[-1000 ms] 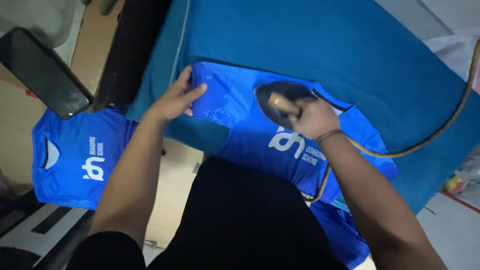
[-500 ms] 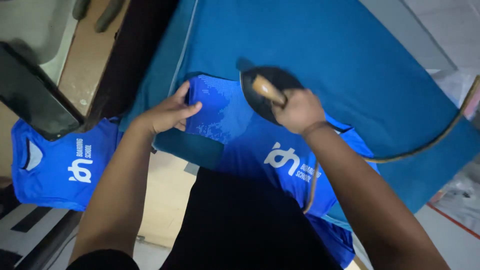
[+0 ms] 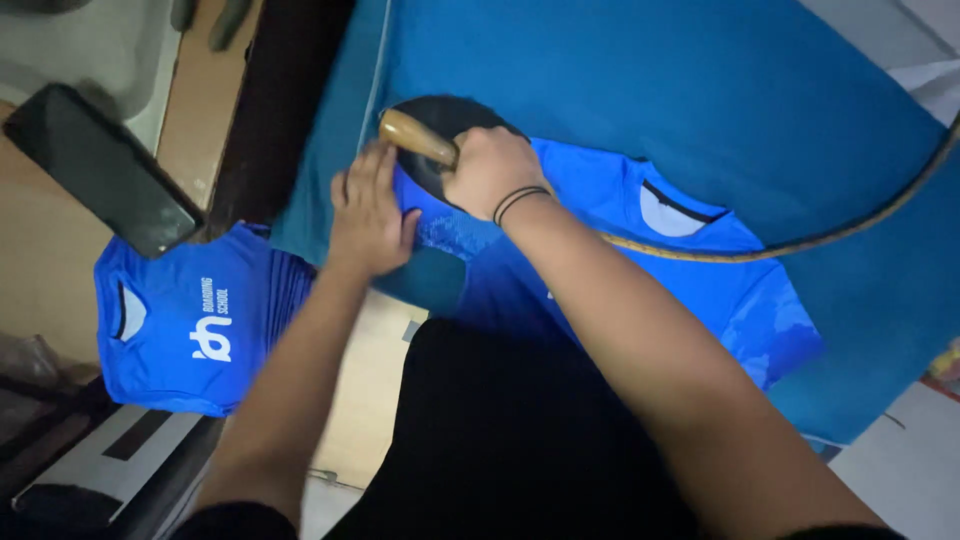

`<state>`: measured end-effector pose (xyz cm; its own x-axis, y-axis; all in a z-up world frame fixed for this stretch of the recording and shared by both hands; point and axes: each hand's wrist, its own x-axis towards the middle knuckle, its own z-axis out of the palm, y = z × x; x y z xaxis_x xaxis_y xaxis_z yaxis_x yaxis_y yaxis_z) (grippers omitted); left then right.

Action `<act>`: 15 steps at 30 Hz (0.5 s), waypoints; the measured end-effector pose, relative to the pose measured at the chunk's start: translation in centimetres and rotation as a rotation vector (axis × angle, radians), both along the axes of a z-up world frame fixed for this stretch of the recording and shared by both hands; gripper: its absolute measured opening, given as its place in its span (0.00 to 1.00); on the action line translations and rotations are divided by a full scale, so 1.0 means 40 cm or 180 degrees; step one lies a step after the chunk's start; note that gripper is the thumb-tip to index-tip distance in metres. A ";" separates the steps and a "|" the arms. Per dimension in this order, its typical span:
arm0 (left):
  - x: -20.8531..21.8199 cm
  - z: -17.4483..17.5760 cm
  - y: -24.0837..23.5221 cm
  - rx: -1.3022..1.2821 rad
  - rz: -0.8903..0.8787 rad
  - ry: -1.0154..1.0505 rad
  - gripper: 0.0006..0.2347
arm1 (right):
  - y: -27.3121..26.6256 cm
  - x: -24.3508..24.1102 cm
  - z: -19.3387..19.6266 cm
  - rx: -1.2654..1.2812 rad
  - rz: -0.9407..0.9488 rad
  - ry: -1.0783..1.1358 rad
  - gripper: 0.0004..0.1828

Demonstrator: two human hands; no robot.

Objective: Iron several blue shirts using a heavy flat iron.

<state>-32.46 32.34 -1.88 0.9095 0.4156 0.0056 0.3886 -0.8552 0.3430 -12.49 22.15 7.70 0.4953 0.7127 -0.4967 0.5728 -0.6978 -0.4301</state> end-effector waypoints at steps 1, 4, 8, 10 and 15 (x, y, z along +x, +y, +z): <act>0.007 0.006 0.029 0.0058 -0.0502 0.0172 0.41 | -0.007 -0.010 -0.007 0.0013 -0.0056 -0.0033 0.15; 0.029 0.022 0.103 0.0792 -0.1396 0.0570 0.45 | -0.069 -0.023 -0.014 0.0048 -0.0307 -0.0100 0.15; 0.033 0.052 0.120 0.0310 -0.1422 0.0536 0.52 | -0.224 -0.056 -0.009 -0.0167 -0.0246 -0.0090 0.16; 0.041 0.032 0.121 0.0143 -0.1367 0.0440 0.58 | -0.322 -0.057 0.003 -0.0273 0.0798 0.0052 0.15; 0.051 0.018 0.128 0.0340 -0.1191 0.0725 0.61 | -0.454 0.003 -0.024 -0.0299 -0.0065 -0.0224 0.14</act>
<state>-30.41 37.45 -1.17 0.9801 0.0657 -0.1872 0.1011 -0.9772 0.1866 -12.36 4.00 6.76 0.5452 0.6542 -0.5242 0.5846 -0.7449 -0.3216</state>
